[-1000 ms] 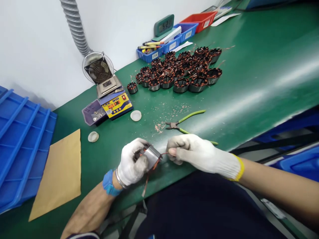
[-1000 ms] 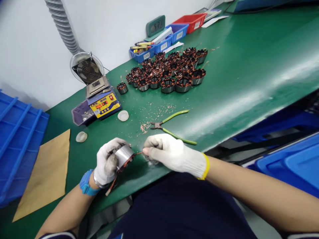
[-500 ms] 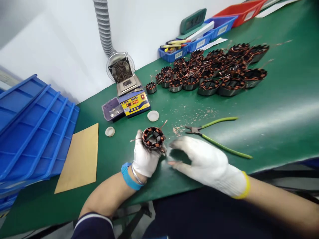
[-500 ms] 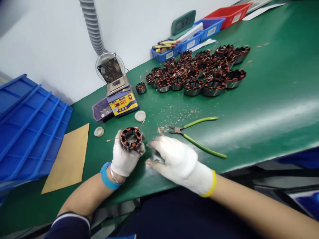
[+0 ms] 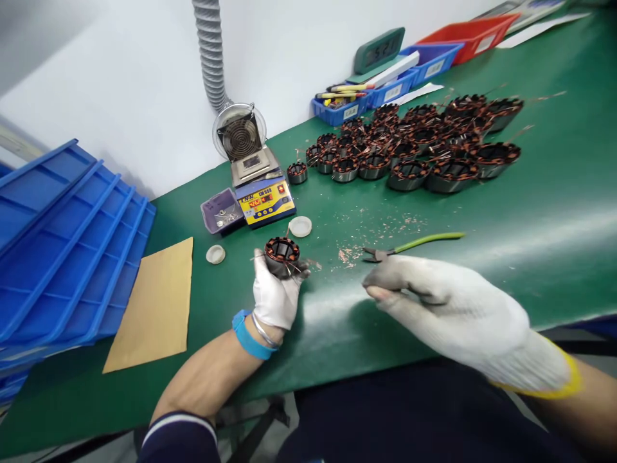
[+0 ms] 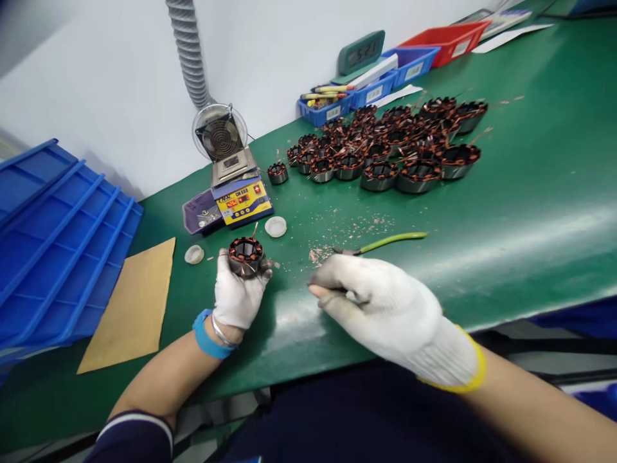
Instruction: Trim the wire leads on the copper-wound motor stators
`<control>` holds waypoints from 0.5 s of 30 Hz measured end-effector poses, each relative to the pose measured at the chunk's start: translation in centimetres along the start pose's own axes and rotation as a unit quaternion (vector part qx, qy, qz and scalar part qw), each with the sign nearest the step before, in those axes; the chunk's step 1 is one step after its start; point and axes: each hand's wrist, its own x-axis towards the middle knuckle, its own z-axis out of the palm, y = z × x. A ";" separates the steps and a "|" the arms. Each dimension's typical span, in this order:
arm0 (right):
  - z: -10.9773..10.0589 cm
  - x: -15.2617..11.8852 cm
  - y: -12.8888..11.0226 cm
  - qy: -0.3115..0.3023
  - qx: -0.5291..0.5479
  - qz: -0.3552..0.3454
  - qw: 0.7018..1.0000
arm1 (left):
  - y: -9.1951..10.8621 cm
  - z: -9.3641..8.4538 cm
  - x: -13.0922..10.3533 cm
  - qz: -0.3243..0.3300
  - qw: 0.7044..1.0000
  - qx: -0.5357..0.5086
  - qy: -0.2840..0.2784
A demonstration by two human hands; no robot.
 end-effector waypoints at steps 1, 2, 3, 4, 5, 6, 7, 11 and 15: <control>0.0 0.2 0.4 0.016 -0.008 -0.009 1.000 | 0.3 0.1 0.0 -0.015 1.000 -0.011 -0.001; 0.3 0.6 0.8 0.034 -0.031 -0.031 0.998 | 0.4 0.1 -0.1 -0.033 0.999 -0.022 -0.003; 0.8 1.1 1.2 0.050 -0.061 -0.059 0.995 | 0.5 0.2 -0.2 -0.050 0.998 -0.027 -0.008; 1.4 1.6 1.6 0.060 -0.090 -0.087 0.990 | 0.5 0.1 -0.3 -0.060 0.998 -0.025 -0.015; 1.9 2.2 2.0 0.062 -0.114 -0.115 0.985 | 0.4 0.1 -0.4 -0.066 0.997 -0.023 -0.023; 2.4 2.6 2.3 0.059 -0.129 -0.144 0.979 | 0.3 0.1 -0.5 -0.069 0.997 -0.022 -0.029; 2.7 3.0 2.5 0.052 -0.138 -0.170 0.974 | 0.2 0.0 -0.7 -0.069 0.997 -0.022 -0.033; 3.3 3.6 2.7 0.064 -0.123 -0.210 0.968 | -0.2 -0.1 -1.1 -0.072 0.996 -0.016 -0.047; 3.7 3.2 1.9 0.077 -0.015 -0.090 0.993 | 0.0 -0.1 -1.3 -0.071 0.995 -0.024 -0.059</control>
